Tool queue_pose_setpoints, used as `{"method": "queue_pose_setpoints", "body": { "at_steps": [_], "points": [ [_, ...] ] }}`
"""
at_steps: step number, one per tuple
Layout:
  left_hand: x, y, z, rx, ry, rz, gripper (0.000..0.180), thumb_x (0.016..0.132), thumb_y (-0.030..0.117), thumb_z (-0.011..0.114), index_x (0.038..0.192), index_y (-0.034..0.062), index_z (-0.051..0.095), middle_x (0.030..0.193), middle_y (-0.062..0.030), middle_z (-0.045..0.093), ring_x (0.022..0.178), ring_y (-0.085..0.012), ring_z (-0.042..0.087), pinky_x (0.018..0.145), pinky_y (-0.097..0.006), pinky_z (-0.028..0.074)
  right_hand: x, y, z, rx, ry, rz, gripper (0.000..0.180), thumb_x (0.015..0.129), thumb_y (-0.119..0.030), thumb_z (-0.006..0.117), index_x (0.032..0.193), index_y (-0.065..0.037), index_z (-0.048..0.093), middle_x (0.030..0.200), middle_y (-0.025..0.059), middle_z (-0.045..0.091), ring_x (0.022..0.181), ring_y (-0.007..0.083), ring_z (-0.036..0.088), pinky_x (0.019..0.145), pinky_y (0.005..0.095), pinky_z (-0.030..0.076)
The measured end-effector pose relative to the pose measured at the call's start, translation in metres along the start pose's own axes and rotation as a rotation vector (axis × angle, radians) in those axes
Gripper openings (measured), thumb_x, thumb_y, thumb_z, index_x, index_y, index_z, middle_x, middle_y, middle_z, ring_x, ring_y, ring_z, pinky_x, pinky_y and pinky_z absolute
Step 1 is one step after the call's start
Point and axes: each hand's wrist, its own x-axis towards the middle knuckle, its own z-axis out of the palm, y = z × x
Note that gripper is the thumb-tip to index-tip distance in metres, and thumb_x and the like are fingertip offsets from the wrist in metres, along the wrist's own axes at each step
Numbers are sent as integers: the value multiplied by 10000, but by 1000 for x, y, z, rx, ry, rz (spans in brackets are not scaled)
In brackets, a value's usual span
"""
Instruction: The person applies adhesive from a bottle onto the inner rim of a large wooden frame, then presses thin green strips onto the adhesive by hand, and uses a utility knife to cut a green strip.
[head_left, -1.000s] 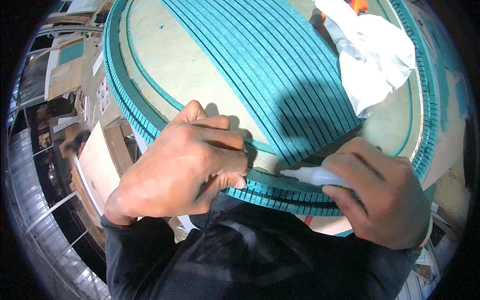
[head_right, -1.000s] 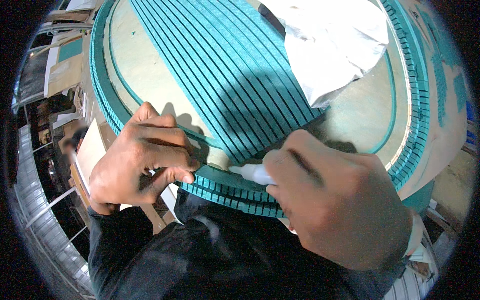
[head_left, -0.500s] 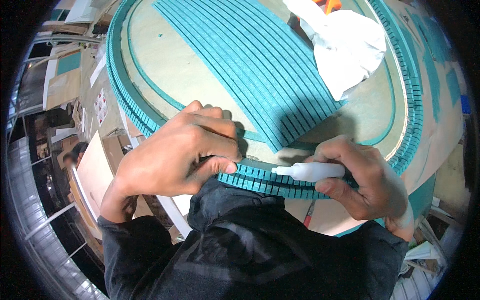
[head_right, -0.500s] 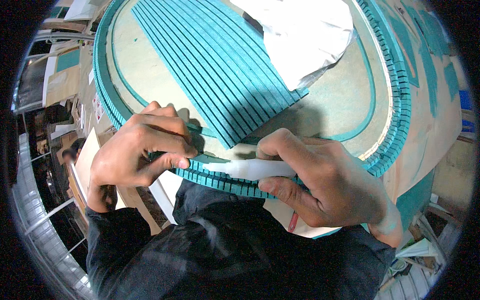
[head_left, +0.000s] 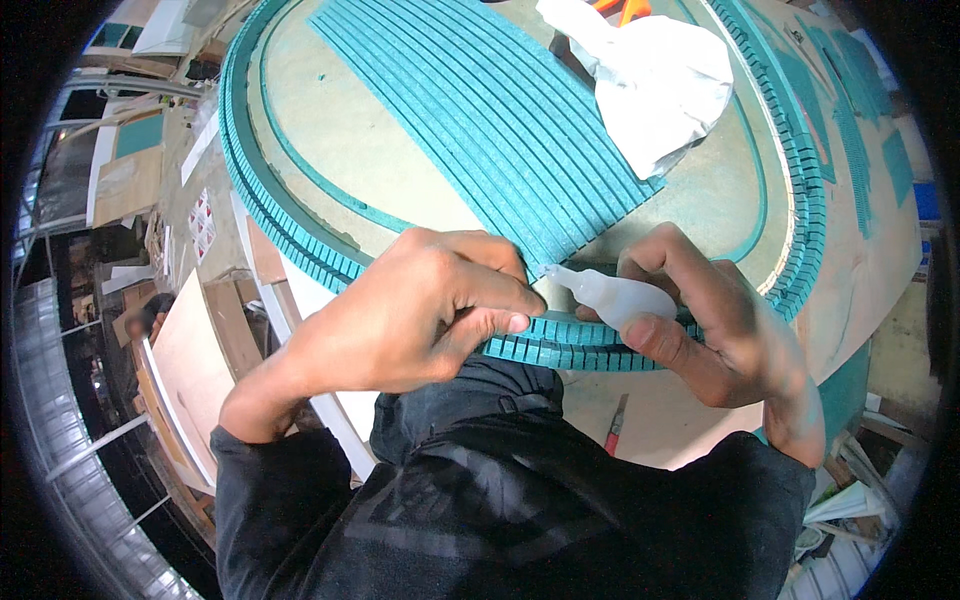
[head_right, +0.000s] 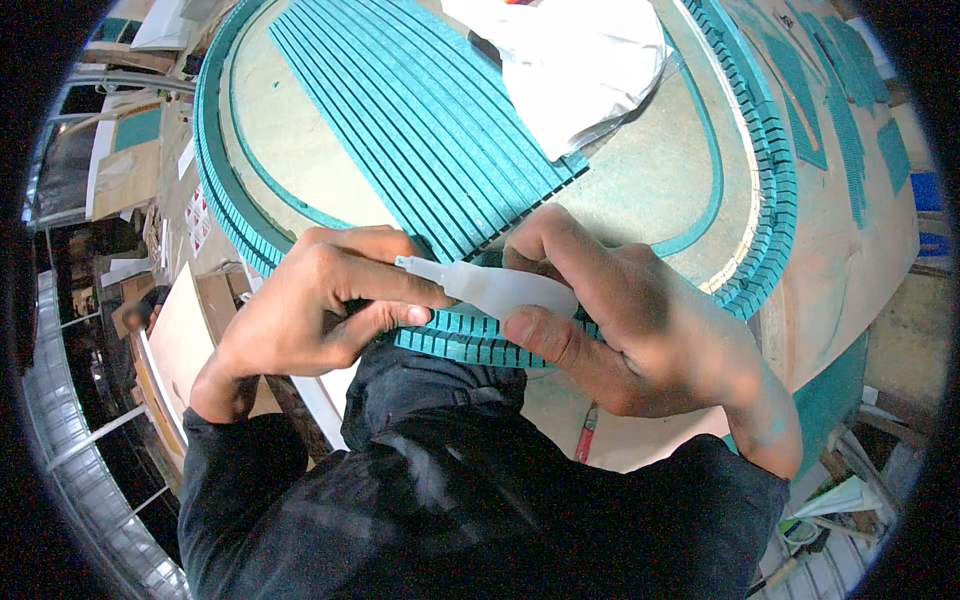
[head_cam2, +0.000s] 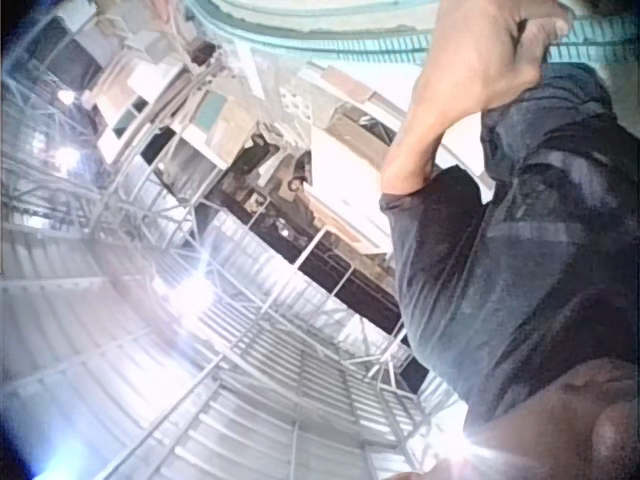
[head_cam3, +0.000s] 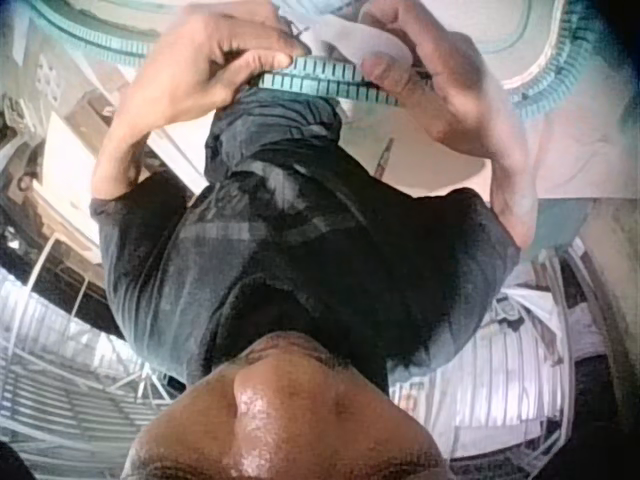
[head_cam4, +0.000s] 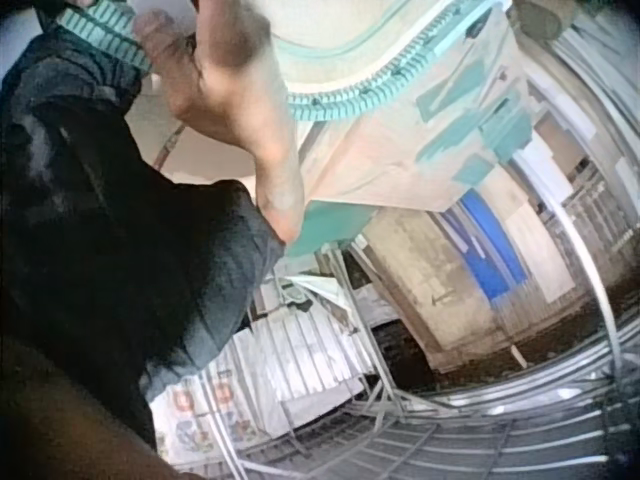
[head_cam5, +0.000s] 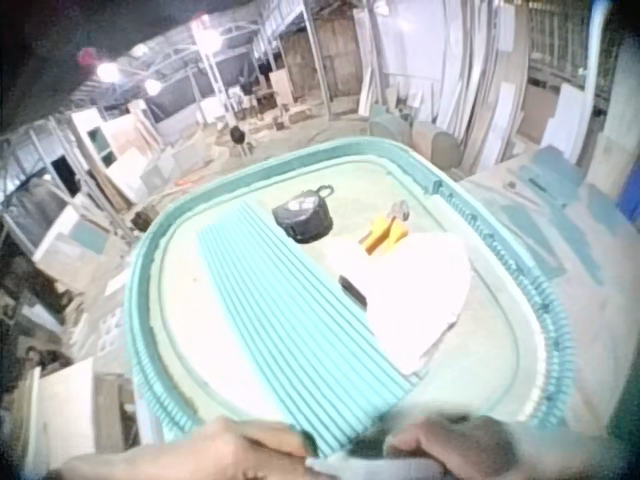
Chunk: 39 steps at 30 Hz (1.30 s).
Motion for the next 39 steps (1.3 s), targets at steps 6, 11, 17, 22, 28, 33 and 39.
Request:
{"method": "queue_pose_setpoints", "body": {
  "at_steps": [6,11,17,22,28,33,39],
  "points": [
    [1,8,-2,58,-12,-34,264,822,-39,733,1070,19,800,910,-148,694,823,-284,676,715,-393,530,-2,10,-2,63,4,-81,280,1041,-170,634,1218,9,510,918,219,663,817,391,671,743,435,508],
    [-8,12,22,-142,159,0,316,834,-25,652,1119,-1,785,965,-178,714,871,-310,687,785,-410,532,-2,13,-8,-134,-77,-110,340,1041,-167,636,1262,39,481,992,223,670,771,385,654,727,446,506],
    [-4,15,30,-99,192,-17,376,789,-49,595,1106,1,790,900,-138,699,828,-275,641,793,-388,507,0,25,-7,-16,-43,-165,377,1058,-241,619,1254,48,478,927,231,675,738,392,675,676,459,494],
    [-6,18,36,88,245,14,415,725,-102,662,1083,56,800,850,-78,676,811,-253,632,814,-373,473,4,20,-9,57,-85,-79,378,1072,-281,596,1231,48,495,862,222,675,748,381,694,677,458,492],
    [-3,20,35,135,258,5,400,730,-87,678,1078,69,801,843,-67,666,808,-259,628,830,-367,457,-2,13,-25,72,-126,76,482,1070,-487,523,1211,-28,559,956,107,693,892,215,697,806,362,544],
    [-8,7,18,62,173,-5,445,716,-80,681,1113,77,807,900,-90,724,853,-255,676,861,-375,457,-2,15,-37,44,-170,72,300,1055,-283,620,1117,-2,534,847,174,668,714,327,673,663,420,490],
    [-7,1,2,-75,150,-10,377,760,-95,723,1074,79,837,948,-75,801,867,-221,729,918,-355,478,-7,24,-34,-13,-145,8,358,1041,-356,632,1102,-19,529,854,176,684,748,336,725,661,417,538]
  ]
}}
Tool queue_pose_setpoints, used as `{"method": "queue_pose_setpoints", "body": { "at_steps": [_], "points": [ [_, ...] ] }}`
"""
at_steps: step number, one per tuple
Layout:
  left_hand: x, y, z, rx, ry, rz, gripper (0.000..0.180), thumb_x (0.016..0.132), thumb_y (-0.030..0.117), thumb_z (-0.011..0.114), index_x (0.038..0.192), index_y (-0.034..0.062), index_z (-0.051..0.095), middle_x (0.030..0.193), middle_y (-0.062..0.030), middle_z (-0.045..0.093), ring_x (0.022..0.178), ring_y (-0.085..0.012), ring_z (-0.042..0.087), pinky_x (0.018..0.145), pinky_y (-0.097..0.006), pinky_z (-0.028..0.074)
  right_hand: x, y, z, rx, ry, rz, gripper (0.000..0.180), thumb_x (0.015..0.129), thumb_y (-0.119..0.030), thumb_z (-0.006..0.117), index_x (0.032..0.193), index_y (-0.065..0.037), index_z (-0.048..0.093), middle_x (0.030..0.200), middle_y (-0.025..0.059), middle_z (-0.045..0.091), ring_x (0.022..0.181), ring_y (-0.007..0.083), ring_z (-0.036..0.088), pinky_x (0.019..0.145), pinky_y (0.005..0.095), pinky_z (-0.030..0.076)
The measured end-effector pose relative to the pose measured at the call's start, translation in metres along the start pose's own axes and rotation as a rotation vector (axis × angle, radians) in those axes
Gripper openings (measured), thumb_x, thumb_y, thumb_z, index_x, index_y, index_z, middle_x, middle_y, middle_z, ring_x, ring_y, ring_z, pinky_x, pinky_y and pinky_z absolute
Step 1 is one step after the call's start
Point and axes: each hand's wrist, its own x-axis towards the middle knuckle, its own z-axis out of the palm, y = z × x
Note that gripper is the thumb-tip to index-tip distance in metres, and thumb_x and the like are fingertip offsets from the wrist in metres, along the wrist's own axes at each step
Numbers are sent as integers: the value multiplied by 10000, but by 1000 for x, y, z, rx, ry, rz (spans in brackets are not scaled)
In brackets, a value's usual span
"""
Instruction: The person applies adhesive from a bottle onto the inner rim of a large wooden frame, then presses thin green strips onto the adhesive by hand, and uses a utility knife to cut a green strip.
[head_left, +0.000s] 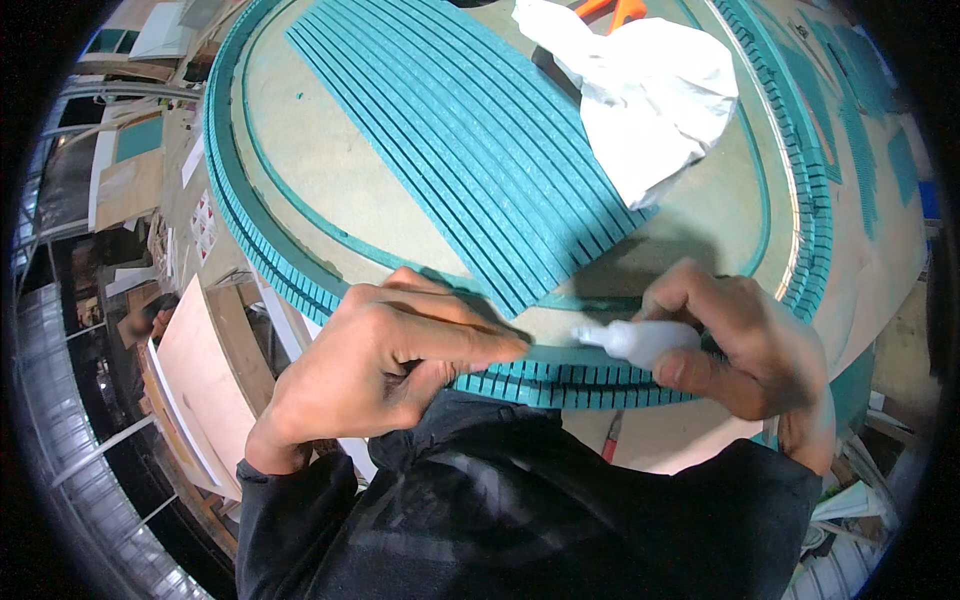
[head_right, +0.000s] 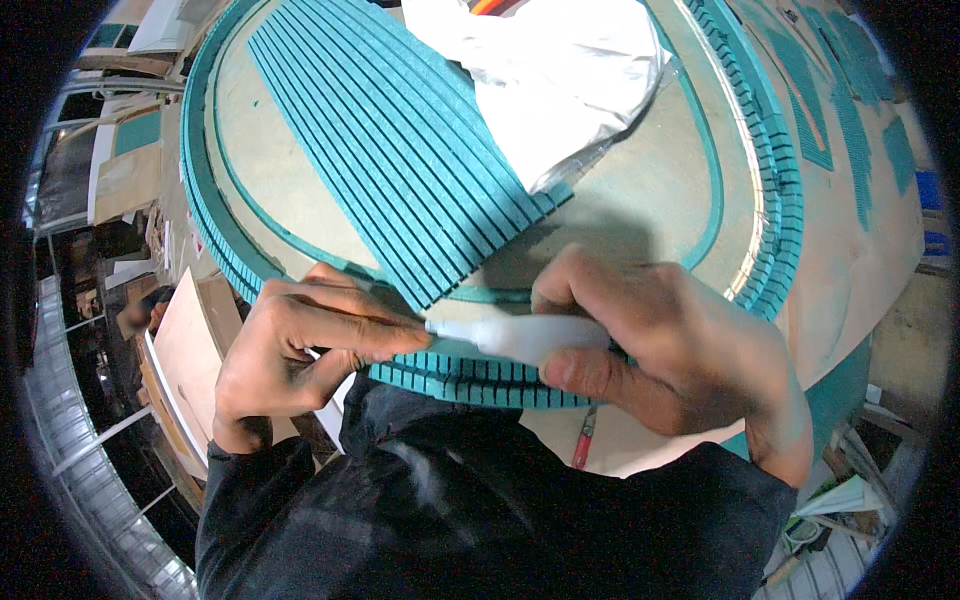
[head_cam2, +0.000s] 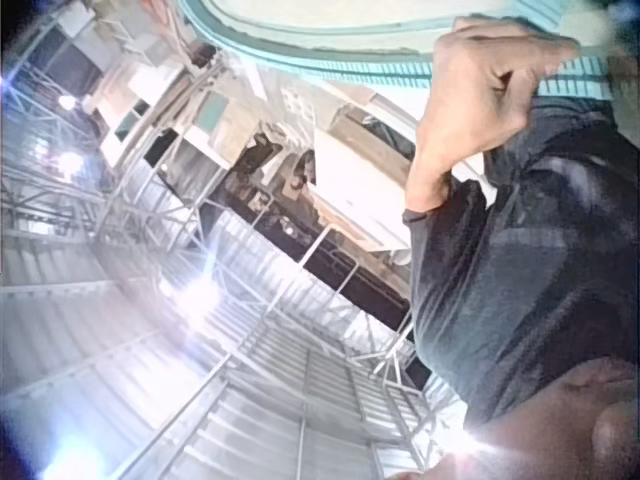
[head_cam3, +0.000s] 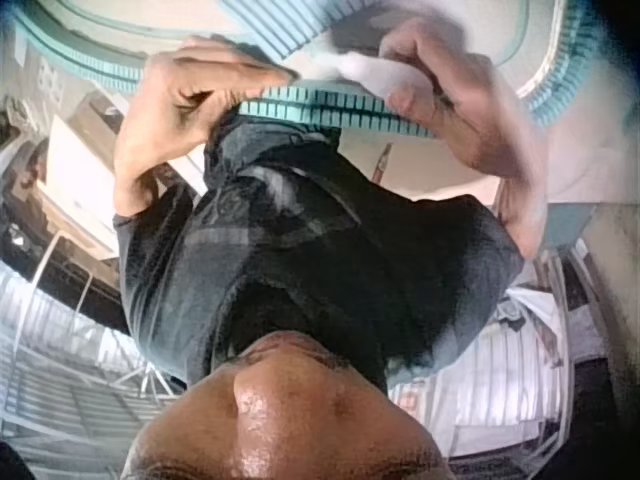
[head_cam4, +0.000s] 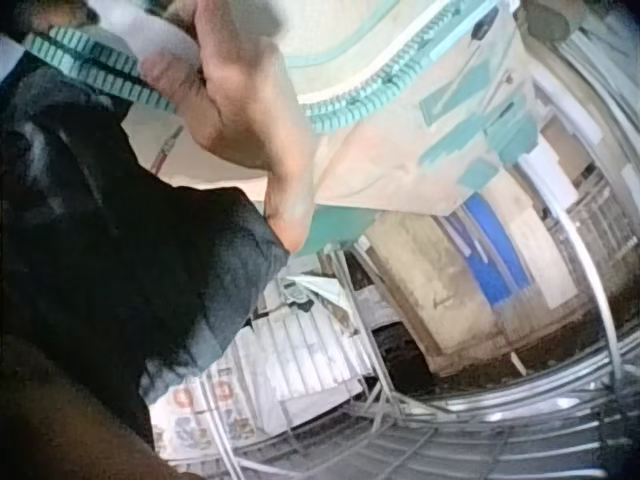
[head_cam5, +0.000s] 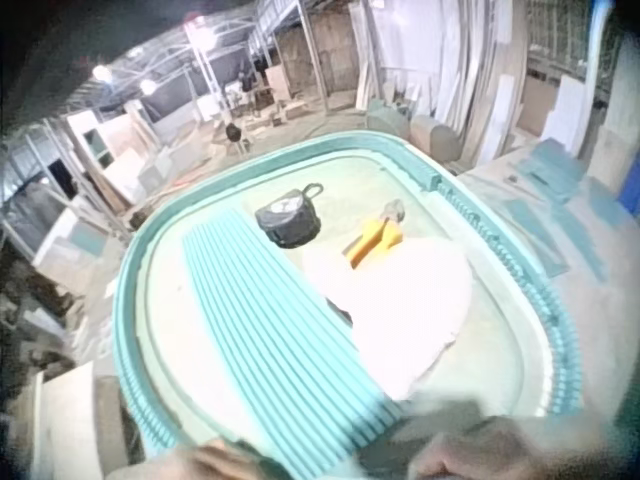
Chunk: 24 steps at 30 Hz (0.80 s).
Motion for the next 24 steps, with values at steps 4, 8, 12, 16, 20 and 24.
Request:
{"method": "queue_pose_setpoints", "body": {
  "at_steps": [4,8,12,16,20,24],
  "points": [
    [-33,-1,-36,279,204,-296,170,820,63,777,971,87,850,859,-81,794,846,-197,719,918,-361,484,5,12,4,21,27,-146,363,1056,-337,617,1051,12,518,798,163,689,649,260,727,582,372,559],
    [-37,19,-27,409,451,-148,143,817,174,798,911,76,844,794,-62,767,773,-218,666,825,-355,495,8,14,3,76,-18,-130,372,1062,-357,598,1052,7,518,765,139,697,640,247,738,570,368,577],
    [-24,15,-15,410,506,-96,114,857,157,791,910,61,823,770,-50,741,749,-195,624,761,-344,483,3,14,9,88,55,-123,382,1082,-371,551,1041,9,531,754,154,697,615,250,733,558,382,596],
    [-2,16,4,179,209,-52,158,871,186,818,965,59,816,904,-58,731,791,-198,594,735,-345,460,9,10,0,144,0,-113,378,1078,-360,559,1034,14,531,747,148,695,612,242,730,556,374,591],
    [1,16,12,185,102,-75,210,822,242,833,931,62,835,886,-63,749,796,-213,607,756,-344,430,6,13,-1,105,-3,-158,355,1078,-330,553,1044,21,517,743,140,693,605,224,726,547,359,580],
    [1,10,7,227,45,-45,132,846,150,823,958,82,811,925,-16,687,867,-195,570,762,-349,385,7,11,2,206,7,-102,326,1071,-306,562,1033,14,509,737,130,690,571,214,703,525,353,559]
  ]
}}
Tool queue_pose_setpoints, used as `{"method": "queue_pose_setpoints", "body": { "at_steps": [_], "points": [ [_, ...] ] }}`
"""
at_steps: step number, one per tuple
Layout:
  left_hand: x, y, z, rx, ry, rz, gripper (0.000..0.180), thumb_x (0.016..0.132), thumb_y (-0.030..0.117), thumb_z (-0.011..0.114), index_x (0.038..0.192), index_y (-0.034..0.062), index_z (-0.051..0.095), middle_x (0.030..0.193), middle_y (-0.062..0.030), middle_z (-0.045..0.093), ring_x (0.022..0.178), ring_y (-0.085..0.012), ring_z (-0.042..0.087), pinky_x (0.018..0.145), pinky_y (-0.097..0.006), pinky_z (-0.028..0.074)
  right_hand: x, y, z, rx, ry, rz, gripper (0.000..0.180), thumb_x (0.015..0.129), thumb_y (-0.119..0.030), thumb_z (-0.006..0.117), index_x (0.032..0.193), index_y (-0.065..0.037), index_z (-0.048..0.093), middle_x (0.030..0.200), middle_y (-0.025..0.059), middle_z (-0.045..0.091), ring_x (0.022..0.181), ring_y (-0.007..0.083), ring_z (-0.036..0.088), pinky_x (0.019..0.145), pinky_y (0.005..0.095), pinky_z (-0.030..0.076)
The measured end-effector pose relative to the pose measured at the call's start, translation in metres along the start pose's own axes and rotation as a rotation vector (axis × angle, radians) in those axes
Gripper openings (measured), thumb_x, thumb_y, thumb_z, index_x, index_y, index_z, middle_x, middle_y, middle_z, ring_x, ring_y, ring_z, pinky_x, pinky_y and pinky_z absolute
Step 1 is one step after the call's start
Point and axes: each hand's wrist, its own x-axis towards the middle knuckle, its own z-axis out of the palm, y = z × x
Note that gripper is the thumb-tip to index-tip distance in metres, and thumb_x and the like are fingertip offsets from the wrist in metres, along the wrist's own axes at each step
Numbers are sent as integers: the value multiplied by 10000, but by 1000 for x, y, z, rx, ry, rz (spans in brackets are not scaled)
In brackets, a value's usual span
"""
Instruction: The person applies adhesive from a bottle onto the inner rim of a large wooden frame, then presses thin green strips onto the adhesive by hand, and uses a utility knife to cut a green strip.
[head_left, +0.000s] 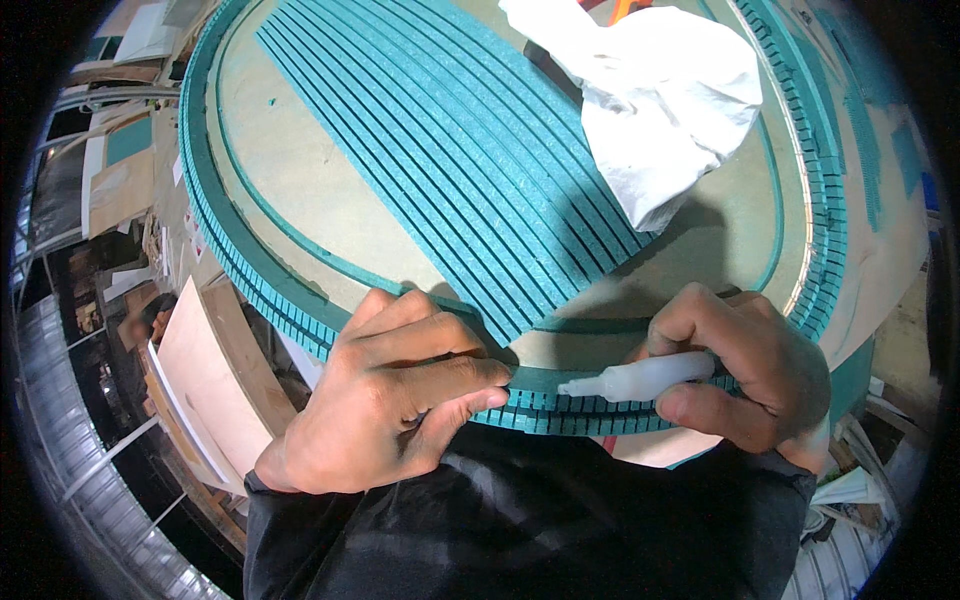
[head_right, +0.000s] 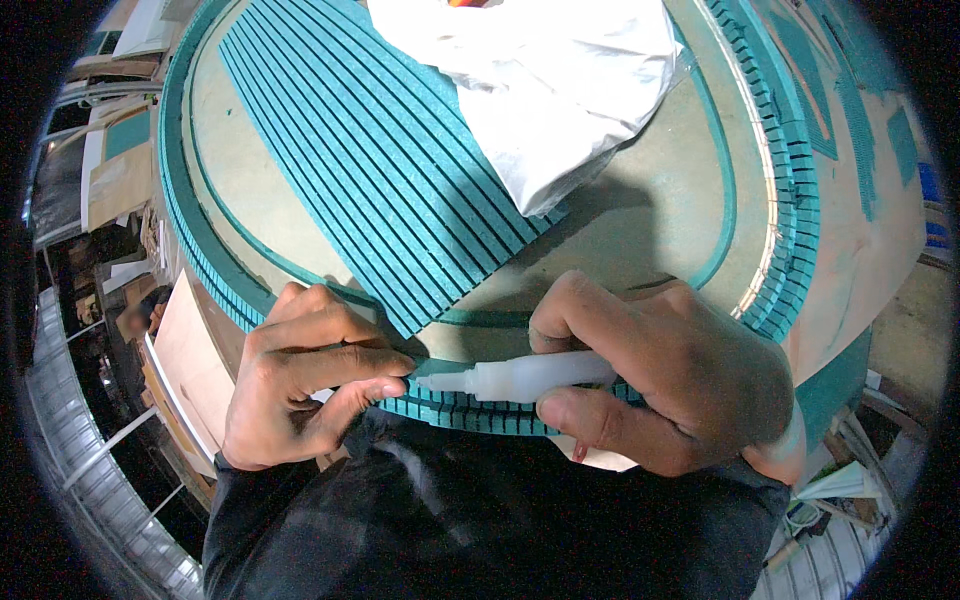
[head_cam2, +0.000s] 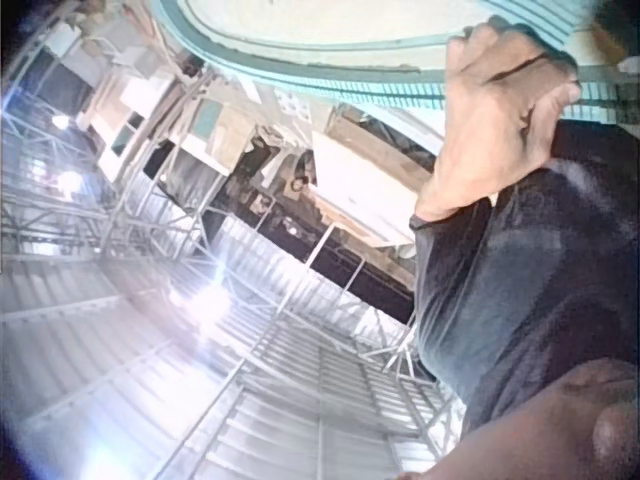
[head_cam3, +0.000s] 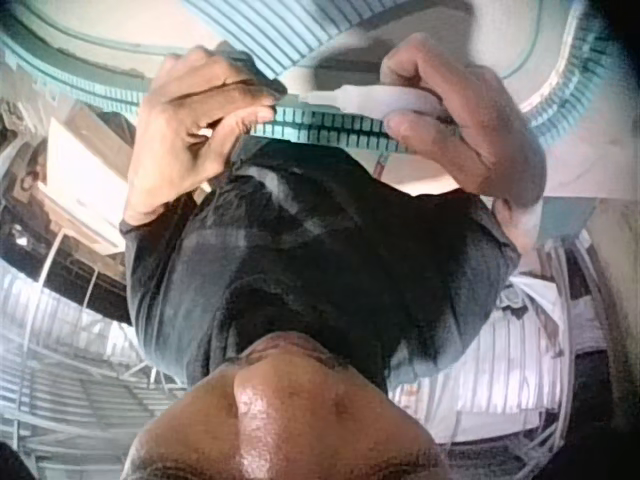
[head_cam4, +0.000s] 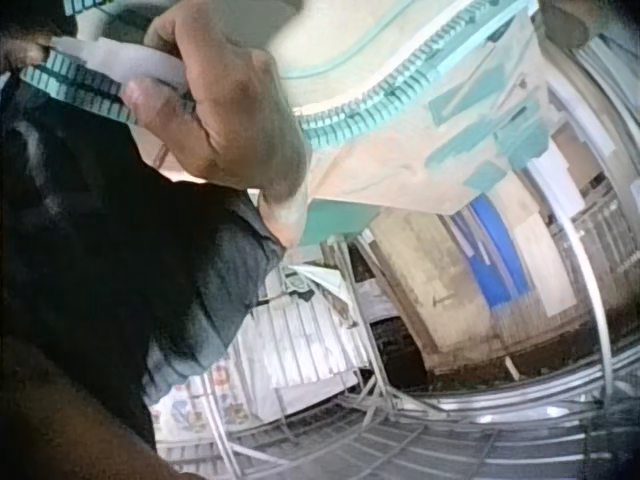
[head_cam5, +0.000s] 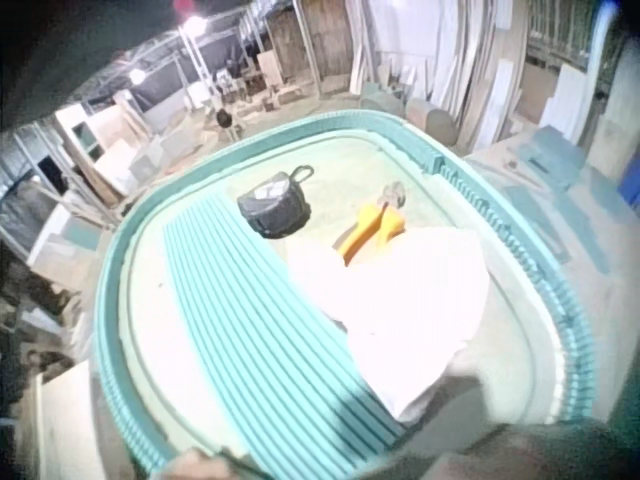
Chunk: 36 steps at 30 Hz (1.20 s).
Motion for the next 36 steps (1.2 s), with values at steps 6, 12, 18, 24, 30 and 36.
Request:
{"method": "queue_pose_setpoints", "body": {
  "at_steps": [6,12,18,24,30,36],
  "points": [
    [5,-5,-1,19,-49,63,210,826,228,814,975,80,831,883,-27,704,842,-227,581,766,-366,388,3,-12,-11,-209,0,138,340,1009,-361,599,1037,-24,570,733,139,680,588,242,695,557,350,524],
    [7,-4,-4,31,-106,84,216,857,225,771,1002,73,822,932,-45,720,864,-243,577,785,-373,383,20,-29,-17,-402,-173,266,209,948,-221,663,996,-33,586,703,139,662,541,242,660,527,365,483],
    [4,-3,0,17,-90,62,219,866,222,754,1017,78,823,969,-45,733,884,-247,577,804,-375,382,27,-29,-16,-540,-223,181,183,921,-139,690,1026,-14,606,658,112,641,510,223,638,501,365,462],
    [3,-3,0,58,-96,54,214,860,222,760,1012,86,823,975,-42,734,883,-246,572,803,-380,381,37,-29,-13,-577,-298,172,167,902,-91,697,1021,-10,612,681,114,649,519,227,634,507,372,460],
    [6,-3,0,59,-98,47,206,847,232,776,990,93,827,922,-31,721,848,-242,552,778,-377,368,50,-26,-21,-623,-376,28,167,893,-88,699,1020,-14,619,712,87,626,597,231,658,557,386,483],
    [4,0,1,69,-65,32,183,834,219,797,969,102,832,878,-15,701,833,-225,541,766,-370,361,35,-24,-29,-522,-328,97,153,932,-145,681,1008,-32,614,790,114,685,625,231,676,578,377,510]
  ]
}}
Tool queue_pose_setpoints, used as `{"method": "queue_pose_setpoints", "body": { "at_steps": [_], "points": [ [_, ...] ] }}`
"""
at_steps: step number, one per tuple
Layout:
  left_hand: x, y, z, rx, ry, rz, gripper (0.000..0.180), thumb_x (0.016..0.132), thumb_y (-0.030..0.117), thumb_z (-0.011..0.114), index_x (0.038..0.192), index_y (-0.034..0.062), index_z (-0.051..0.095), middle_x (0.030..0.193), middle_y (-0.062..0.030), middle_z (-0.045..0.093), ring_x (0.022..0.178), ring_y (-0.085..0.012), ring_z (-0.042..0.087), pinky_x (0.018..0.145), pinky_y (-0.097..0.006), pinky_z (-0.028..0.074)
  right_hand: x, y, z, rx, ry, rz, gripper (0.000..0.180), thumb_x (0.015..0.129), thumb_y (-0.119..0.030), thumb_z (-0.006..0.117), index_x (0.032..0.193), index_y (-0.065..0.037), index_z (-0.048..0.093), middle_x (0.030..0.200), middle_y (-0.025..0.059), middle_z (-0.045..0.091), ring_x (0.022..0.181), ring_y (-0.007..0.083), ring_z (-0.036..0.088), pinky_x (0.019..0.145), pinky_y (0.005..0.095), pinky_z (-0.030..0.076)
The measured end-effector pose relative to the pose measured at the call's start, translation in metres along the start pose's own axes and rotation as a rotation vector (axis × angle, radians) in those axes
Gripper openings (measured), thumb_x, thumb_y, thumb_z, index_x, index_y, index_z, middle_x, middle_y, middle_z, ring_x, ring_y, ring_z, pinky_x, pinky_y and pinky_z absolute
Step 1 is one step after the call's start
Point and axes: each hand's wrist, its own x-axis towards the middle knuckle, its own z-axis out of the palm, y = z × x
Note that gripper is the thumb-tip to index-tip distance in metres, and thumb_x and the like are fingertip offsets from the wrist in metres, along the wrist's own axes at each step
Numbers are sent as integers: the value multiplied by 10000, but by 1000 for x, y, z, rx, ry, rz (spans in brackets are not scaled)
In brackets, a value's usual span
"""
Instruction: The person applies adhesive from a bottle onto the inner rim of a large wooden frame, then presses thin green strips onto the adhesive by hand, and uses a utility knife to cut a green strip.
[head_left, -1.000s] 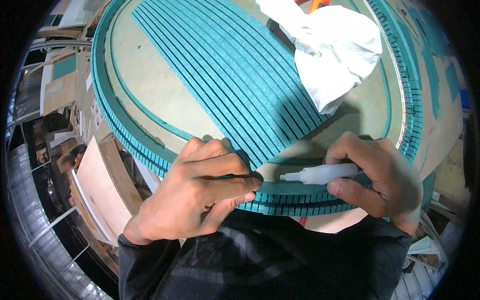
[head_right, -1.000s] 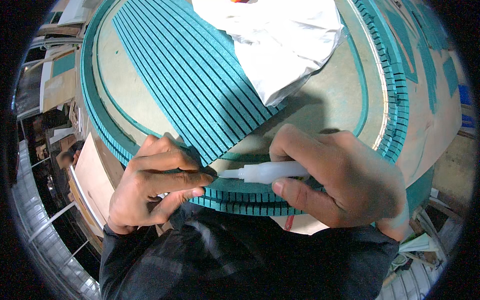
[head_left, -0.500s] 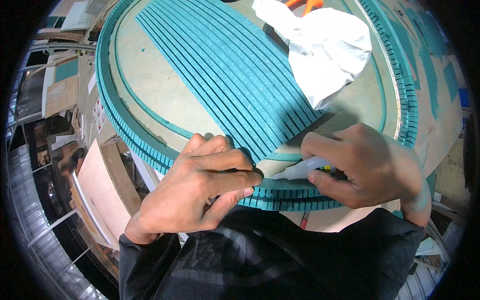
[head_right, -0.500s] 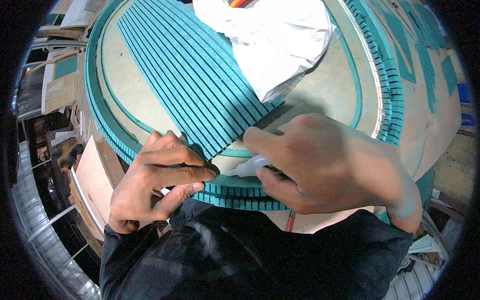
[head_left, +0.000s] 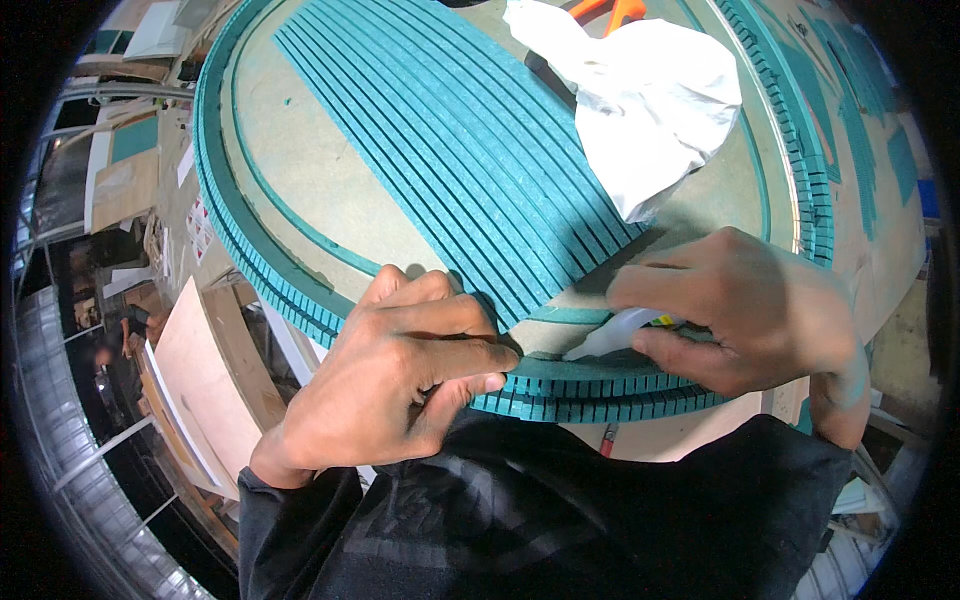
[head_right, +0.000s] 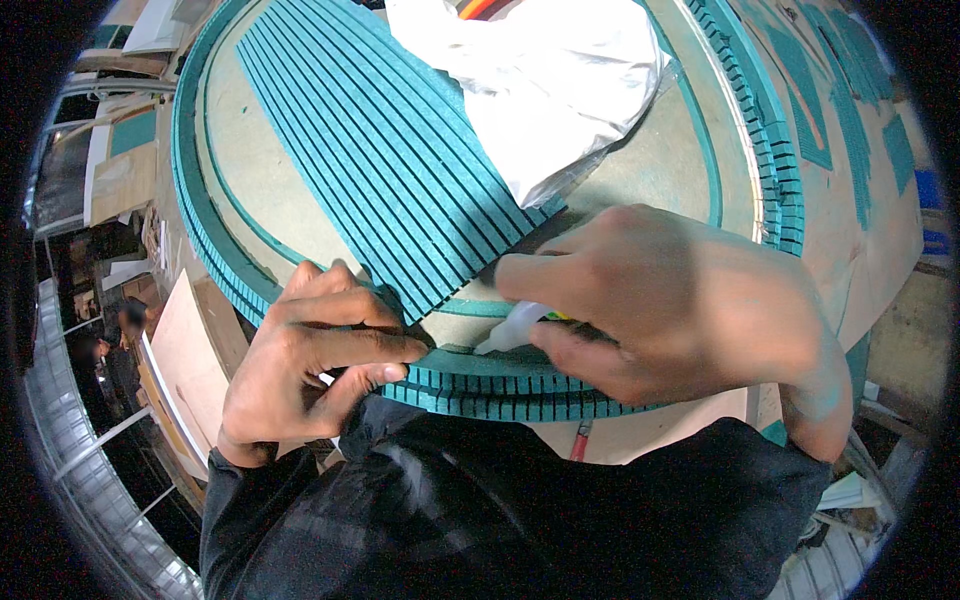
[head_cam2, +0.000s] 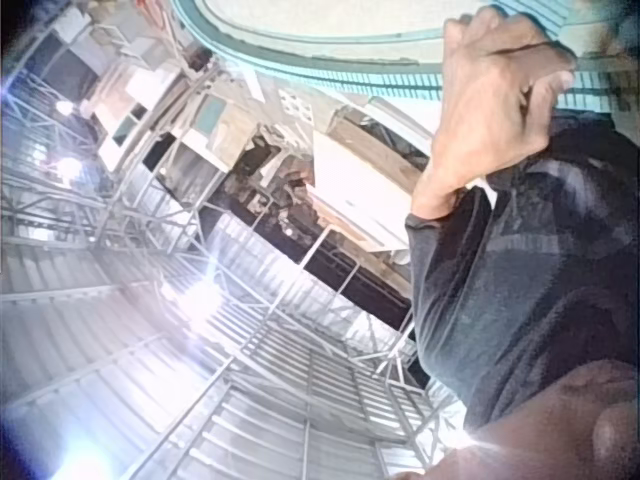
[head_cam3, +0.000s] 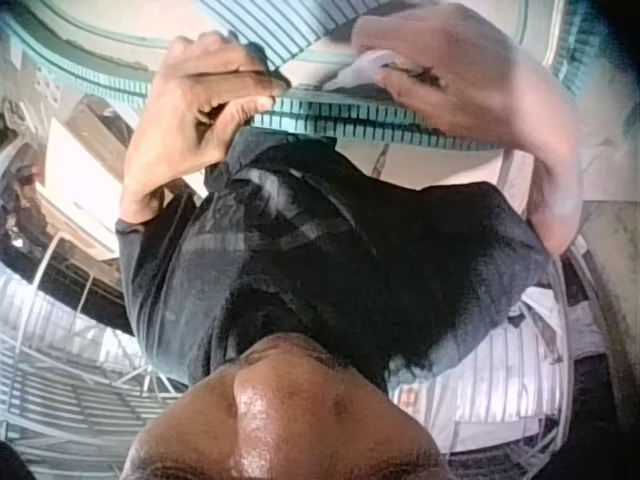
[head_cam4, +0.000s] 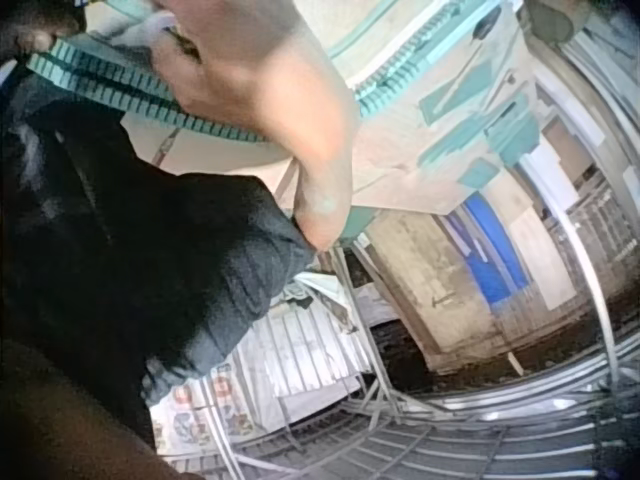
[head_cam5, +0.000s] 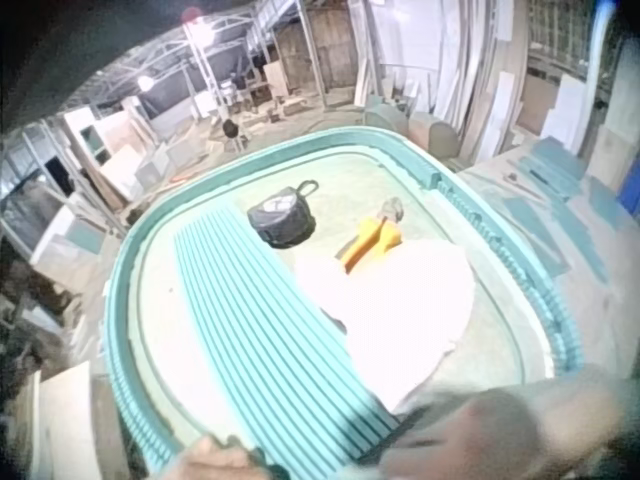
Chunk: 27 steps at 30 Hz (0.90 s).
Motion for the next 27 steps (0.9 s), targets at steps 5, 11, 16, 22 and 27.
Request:
{"method": "queue_pose_setpoints", "body": {
  "at_steps": [5,11,16,22,27],
  "points": [
    [1,4,-3,-33,-16,0,184,803,87,797,986,82,819,927,-6,697,858,-198,530,783,-360,345,-26,-9,1,84,57,113,208,1014,-243,616,1042,-41,574,793,131,688,582,226,666,541,375,504],
    [5,15,-1,44,-81,62,242,806,-1,721,1026,57,802,961,-49,684,875,-219,558,784,-369,376,-30,-1,23,247,121,13,327,1075,-360,554,1087,-34,527,746,122,662,506,213,609,494,355,461],
    [21,35,11,-72,-42,73,149,846,53,728,978,50,797,850,-82,647,811,-259,583,767,-374,396,-45,-1,30,179,240,-101,334,1074,-363,568,1096,-36,508,746,121,654,554,214,624,519,349,464],
    [22,37,24,-58,46,-3,132,865,171,796,934,59,806,750,-85,604,753,-263,572,750,-384,398,-63,5,34,344,309,-78,244,1062,-219,602,1155,-8,521,754,136,600,609,266,599,603,396,440],
    [32,36,15,49,-86,99,142,840,137,795,943,40,801,809,-95,655,849,-263,591,775,-399,423,-75,-3,35,339,387,-47,226,1047,-187,625,1145,-14,518,738,107,581,624,226,578,605,357,415]
  ]
}}
